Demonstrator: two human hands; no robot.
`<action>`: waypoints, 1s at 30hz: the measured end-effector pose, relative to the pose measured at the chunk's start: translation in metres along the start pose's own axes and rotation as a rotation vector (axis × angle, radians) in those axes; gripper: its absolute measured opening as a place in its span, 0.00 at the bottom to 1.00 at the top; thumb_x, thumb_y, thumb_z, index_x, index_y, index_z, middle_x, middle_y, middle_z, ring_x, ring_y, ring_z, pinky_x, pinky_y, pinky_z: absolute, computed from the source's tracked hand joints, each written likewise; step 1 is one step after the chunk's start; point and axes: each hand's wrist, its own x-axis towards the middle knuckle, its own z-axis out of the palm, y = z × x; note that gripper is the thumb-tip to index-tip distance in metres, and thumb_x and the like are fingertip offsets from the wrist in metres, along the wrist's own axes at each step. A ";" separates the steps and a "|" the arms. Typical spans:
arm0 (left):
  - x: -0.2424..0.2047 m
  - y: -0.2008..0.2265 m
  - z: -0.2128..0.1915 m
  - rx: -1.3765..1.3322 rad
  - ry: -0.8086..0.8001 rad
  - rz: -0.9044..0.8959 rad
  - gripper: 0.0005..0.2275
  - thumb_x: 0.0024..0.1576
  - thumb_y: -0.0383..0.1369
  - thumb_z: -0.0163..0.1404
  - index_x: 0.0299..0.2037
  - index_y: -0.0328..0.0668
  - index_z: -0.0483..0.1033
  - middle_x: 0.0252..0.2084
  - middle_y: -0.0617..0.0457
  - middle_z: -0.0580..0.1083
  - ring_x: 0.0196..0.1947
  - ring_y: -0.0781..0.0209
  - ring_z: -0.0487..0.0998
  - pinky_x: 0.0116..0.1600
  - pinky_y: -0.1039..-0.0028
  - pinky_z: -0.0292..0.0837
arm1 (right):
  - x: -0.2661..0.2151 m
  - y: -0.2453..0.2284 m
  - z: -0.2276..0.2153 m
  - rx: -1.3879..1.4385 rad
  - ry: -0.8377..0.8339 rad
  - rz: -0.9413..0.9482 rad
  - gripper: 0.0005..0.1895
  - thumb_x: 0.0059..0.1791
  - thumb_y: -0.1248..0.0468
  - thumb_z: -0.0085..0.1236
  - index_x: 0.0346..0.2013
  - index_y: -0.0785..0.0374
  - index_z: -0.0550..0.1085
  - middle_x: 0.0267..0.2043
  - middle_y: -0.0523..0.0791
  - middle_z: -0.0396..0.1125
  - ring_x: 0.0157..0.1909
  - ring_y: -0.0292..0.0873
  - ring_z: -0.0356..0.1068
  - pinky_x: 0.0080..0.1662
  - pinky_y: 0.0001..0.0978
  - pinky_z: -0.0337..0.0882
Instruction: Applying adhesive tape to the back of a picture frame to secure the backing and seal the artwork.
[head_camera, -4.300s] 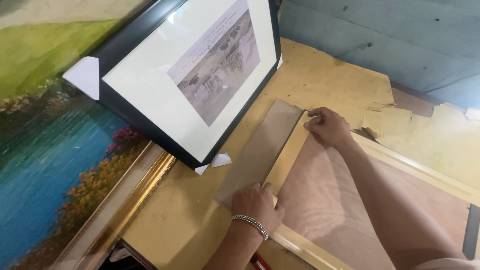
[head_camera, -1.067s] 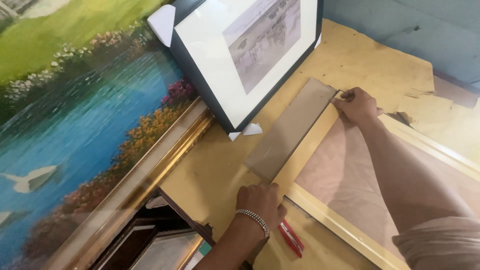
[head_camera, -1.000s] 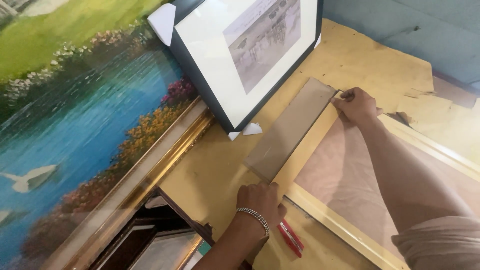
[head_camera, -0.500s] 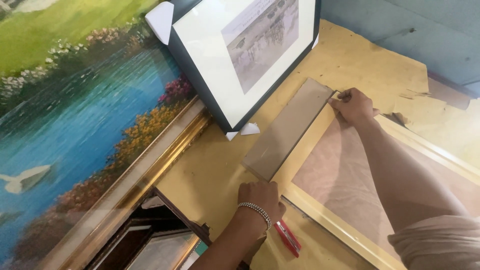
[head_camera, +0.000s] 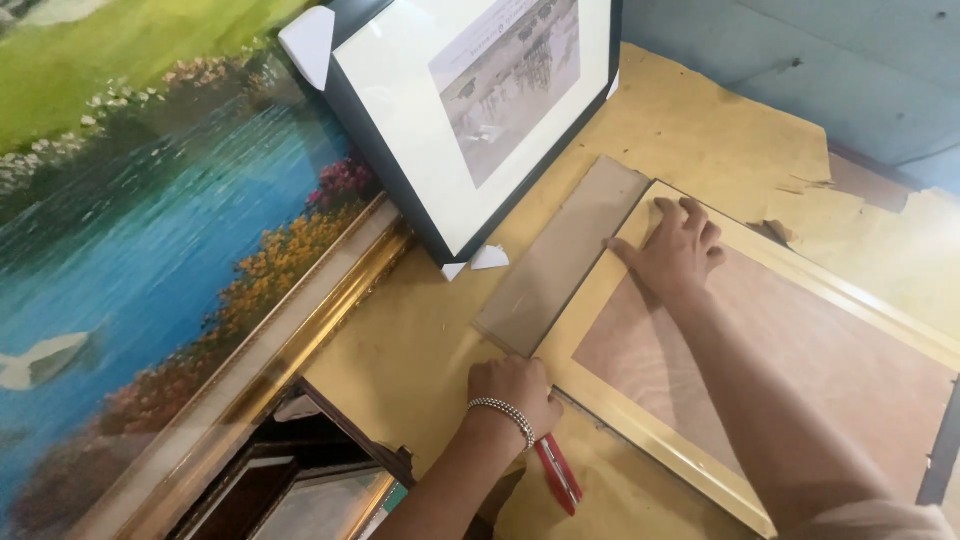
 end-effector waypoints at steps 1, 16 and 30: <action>-0.004 0.000 -0.005 0.000 0.000 0.004 0.09 0.47 0.41 0.43 0.30 0.48 0.72 0.29 0.51 0.72 0.32 0.51 0.73 0.32 0.65 0.66 | -0.017 -0.006 0.000 -0.002 0.002 0.002 0.39 0.32 0.41 0.57 0.53 0.50 0.59 0.59 0.46 0.43 0.58 0.56 0.40 0.52 0.55 0.45; -0.018 0.003 -0.019 -0.040 -0.064 -0.015 0.17 0.49 0.42 0.39 0.43 0.43 0.71 0.41 0.48 0.72 0.46 0.49 0.72 0.49 0.60 0.65 | -0.102 -0.019 0.011 0.045 -0.106 0.026 0.46 0.32 0.45 0.61 0.59 0.46 0.49 0.59 0.44 0.39 0.60 0.55 0.39 0.54 0.57 0.47; -0.027 0.000 -0.029 -0.003 -0.062 0.039 0.18 0.49 0.43 0.38 0.45 0.45 0.70 0.45 0.49 0.72 0.49 0.50 0.71 0.51 0.61 0.65 | -0.148 -0.009 -0.004 0.008 -0.173 0.169 0.40 0.34 0.54 0.61 0.56 0.41 0.51 0.56 0.44 0.41 0.58 0.57 0.44 0.53 0.50 0.49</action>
